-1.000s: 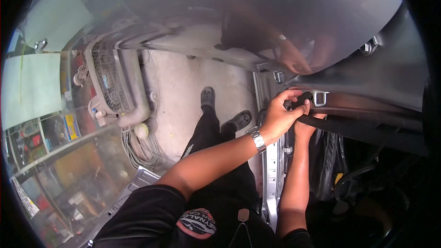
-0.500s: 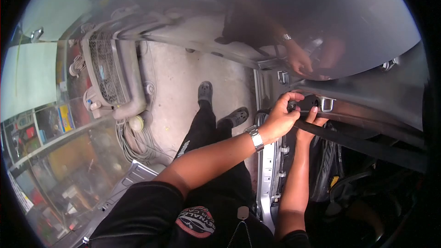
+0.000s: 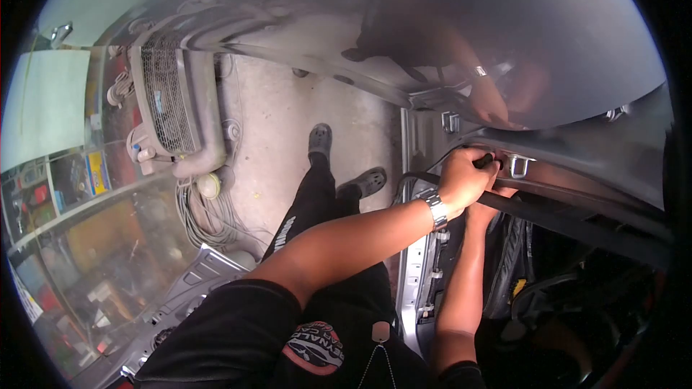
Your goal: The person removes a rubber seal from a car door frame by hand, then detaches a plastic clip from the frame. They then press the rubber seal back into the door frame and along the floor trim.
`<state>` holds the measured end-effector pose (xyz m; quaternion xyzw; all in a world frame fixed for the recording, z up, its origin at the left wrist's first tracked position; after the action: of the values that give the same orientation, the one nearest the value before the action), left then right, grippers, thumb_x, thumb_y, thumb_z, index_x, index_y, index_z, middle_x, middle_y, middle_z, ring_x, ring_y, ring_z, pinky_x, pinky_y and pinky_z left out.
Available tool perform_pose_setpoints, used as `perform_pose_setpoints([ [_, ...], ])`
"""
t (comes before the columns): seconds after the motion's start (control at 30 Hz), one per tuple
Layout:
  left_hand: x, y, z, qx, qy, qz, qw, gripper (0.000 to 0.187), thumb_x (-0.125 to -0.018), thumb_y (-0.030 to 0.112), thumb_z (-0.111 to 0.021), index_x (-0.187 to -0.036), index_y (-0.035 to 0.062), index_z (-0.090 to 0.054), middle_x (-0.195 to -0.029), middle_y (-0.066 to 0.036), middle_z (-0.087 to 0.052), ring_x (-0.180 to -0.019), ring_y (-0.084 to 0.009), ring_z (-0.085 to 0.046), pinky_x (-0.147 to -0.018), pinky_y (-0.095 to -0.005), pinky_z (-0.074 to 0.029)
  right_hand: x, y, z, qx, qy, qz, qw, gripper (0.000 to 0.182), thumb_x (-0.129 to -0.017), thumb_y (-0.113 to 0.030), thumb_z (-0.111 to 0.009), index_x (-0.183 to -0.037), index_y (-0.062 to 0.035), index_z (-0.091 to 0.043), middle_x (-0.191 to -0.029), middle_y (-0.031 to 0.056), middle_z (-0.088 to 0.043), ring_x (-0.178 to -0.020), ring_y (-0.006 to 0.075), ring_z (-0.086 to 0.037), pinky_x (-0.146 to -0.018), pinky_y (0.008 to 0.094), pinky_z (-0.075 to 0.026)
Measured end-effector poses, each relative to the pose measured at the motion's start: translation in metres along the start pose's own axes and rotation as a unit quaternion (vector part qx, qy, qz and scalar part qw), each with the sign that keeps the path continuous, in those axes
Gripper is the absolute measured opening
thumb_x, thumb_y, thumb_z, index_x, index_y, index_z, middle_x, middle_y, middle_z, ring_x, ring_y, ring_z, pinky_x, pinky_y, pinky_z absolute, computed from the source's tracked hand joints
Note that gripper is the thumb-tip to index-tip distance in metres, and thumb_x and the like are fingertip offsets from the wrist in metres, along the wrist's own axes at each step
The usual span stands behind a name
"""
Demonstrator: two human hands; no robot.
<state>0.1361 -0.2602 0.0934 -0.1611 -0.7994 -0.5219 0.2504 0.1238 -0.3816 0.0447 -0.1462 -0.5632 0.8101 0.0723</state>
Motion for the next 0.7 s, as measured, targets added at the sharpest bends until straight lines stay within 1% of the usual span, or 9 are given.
perform_pose_setpoints([
  [0.03,0.004,0.004,0.0,-0.065,0.016,-0.009,0.998,0.022,-0.092,0.016,-0.074,-0.105,-0.0029,-0.075,-0.097,-0.011,-0.077,-0.087,-0.0127,-0.068,-0.079,-0.03,-0.053,0.002,0.005,0.001,-0.001,-0.014,0.008,1.0,0.039,-0.102,-0.017,-0.066,-0.131,0.0023,-0.047,-0.124,0.0154,-0.065,-0.112,0.0264,-0.067,-0.1,0.0404,-0.051],
  [0.13,0.007,0.006,-0.003,-0.115,0.04,-0.057,0.991,0.021,-0.088,0.016,-0.077,-0.097,-0.0034,-0.076,-0.087,-0.014,-0.077,-0.078,-0.0139,-0.069,-0.073,-0.0316,-0.053,0.004,0.002,-0.001,-0.006,0.008,0.044,0.999,0.038,-0.101,-0.019,-0.067,-0.127,0.0023,-0.049,-0.119,0.0157,-0.067,-0.107,0.0271,-0.067,-0.096,0.0407,-0.052],
  [0.3,0.002,0.004,-0.004,-0.148,0.075,-0.069,0.984,0.021,-0.084,0.014,-0.077,-0.096,-0.0036,-0.075,-0.085,-0.016,-0.076,-0.076,-0.0182,-0.07,-0.071,-0.0336,-0.053,0.004,0.016,0.002,0.023,0.052,0.041,0.998,0.042,-0.102,-0.027,-0.067,-0.123,0.004,-0.049,-0.112,0.0183,-0.067,-0.097,0.0289,-0.065,-0.089,0.0447,-0.05],
  [0.37,0.001,-0.001,-0.005,-0.176,0.091,-0.111,0.974,0.02,-0.083,0.013,-0.077,-0.094,-0.0037,-0.075,-0.083,-0.015,-0.075,-0.075,-0.0178,-0.07,-0.071,-0.0338,-0.053,0.004,0.018,0.005,0.044,0.024,0.019,0.999,0.043,-0.102,-0.028,-0.066,-0.124,0.0044,-0.048,-0.114,0.019,-0.065,-0.102,0.0298,-0.065,-0.092,0.0449,-0.049],
  [0.43,0.006,0.007,-0.005,-0.222,0.085,-0.123,0.963,0.019,-0.083,0.014,-0.078,-0.093,-0.0026,-0.074,-0.081,-0.014,-0.074,-0.074,-0.0174,-0.069,-0.071,-0.0341,-0.053,0.005,0.005,0.002,-0.018,0.022,0.014,0.999,0.054,-0.102,-0.026,-0.065,-0.139,0.0057,-0.043,-0.134,0.025,-0.058,-0.121,0.0327,-0.06,-0.103,0.045,-0.047],
  [0.5,0.006,0.002,-0.007,-0.214,0.085,-0.145,0.962,0.019,-0.086,0.015,-0.078,-0.095,-0.0008,-0.074,-0.083,-0.013,-0.074,-0.074,-0.0171,-0.067,-0.071,-0.0342,-0.052,0.005,-0.002,0.003,-0.003,0.02,0.014,1.0,0.059,-0.102,-0.024,-0.064,-0.146,0.0054,-0.037,-0.14,0.0266,-0.054,-0.127,0.0338,-0.057,-0.107,0.0447,-0.044],
  [0.6,-0.002,-0.021,-0.01,-0.237,0.091,-0.166,0.953,0.021,-0.094,0.018,-0.073,-0.105,-0.0001,-0.072,-0.092,-0.012,-0.075,-0.082,-0.0166,-0.066,-0.076,-0.0343,-0.052,0.005,-0.012,0.007,-0.029,-0.024,-0.008,0.999,0.058,-0.104,-0.023,-0.061,-0.148,0.0041,-0.036,-0.143,0.0257,-0.053,-0.13,0.0344,-0.055,-0.109,0.0442,-0.043],
  [0.63,-0.001,-0.021,-0.012,-0.218,0.072,-0.14,0.963,0.034,-0.09,0.027,-0.071,-0.106,-0.0025,-0.07,-0.106,-0.028,-0.07,-0.101,-0.0449,-0.067,-0.089,-0.0478,-0.051,0.007,-0.008,0.008,-0.057,-0.033,-0.026,0.997,0.057,-0.103,-0.023,-0.062,-0.147,0.0038,-0.037,-0.142,0.0246,-0.053,-0.129,0.0338,-0.056,-0.108,0.0441,-0.043],
  [0.7,-0.003,-0.025,-0.013,-0.226,0.067,-0.158,0.959,0.033,-0.092,0.027,-0.069,-0.105,-0.0034,-0.07,-0.106,-0.028,-0.069,-0.103,-0.045,-0.066,-0.09,-0.0477,-0.05,0.005,-0.004,0.011,-0.01,-0.03,0.031,0.999,0.059,-0.102,-0.025,-0.064,-0.144,0.0066,-0.038,-0.132,0.0296,-0.056,-0.118,0.0419,-0.06,-0.101,0.0465,-0.046],
])
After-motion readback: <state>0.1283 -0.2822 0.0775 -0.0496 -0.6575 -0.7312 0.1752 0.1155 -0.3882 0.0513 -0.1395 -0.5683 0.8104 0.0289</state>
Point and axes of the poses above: each hand's wrist, its own x-axis away from the middle knuckle, its own z-axis out of the back of the hand, y = z × x, the point moved 3 cm from there along -x, towards the middle knuckle
